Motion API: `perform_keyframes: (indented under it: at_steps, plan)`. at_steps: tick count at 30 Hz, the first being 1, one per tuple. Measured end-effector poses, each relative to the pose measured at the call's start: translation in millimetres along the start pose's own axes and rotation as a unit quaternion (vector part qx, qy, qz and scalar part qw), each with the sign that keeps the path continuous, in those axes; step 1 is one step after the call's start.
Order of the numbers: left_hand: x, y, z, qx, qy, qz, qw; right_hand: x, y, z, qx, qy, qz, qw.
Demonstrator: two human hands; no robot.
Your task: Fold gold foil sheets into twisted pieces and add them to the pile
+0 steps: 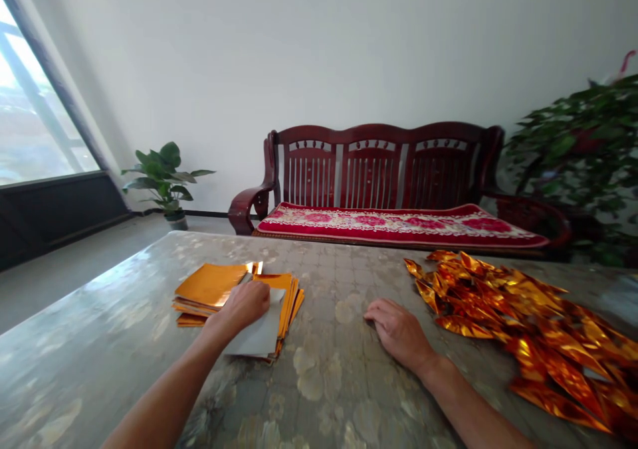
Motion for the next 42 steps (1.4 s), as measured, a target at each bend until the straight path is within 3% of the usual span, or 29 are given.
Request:
perform_keyframes:
  at_steps: [6,10,15,18,21,24,28,31,37,42]
  plan:
    - [12,-2,11.4,-0.023,0.064,-0.011,0.998,-1,0,0,0.003,0.0,-0.001,1.0]
    - [2,-1,25.5,-0.051,0.142,-0.045,0.988,0,0,0,-0.035,-0.009,0.015,0.999]
    - [-51,0,43.2,-0.068,0.173,-0.083,0.979,28,-1,9,-0.11,-0.026,0.081,0.99]
    - [-90,-5,41.5,-0.074,0.183,-0.097,0.976,52,-1,11,-0.077,-0.017,0.188,0.979]
    - [-119,-15,31.2,-0.065,0.203,-0.108,0.971,60,1,8,-0.034,0.015,0.228,0.973]
    - [-130,-23,21.8,-0.063,0.237,-0.106,0.964,47,1,2,-0.015,0.011,0.193,0.981]
    - [-126,-23,15.5,-0.067,0.294,-0.117,0.946,16,0,1,-0.072,-0.072,0.018,0.995]
    - [-125,-17,8.1,-0.079,0.332,-0.165,0.925,4,-1,0,-0.066,-0.145,-0.073,0.984]
    - [-130,-4,-15.9,-0.174,0.308,-0.159,0.922,7,-3,-1,-0.026,-0.164,-0.094,0.982]
    - [-129,-2,-25.5,-0.178,0.283,-0.18,0.925,8,-1,5,-0.05,-0.082,-0.083,0.992]
Point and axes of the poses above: each hand's wrist, its own y-axis away from the middle knuckle, its own z-axis out of the back of the hand, x = y × z, the point moved 2 cm from there along -y, towards the middle knuckle, and after that the axes turned 13 degrees about -y, right-handed, at the moved point
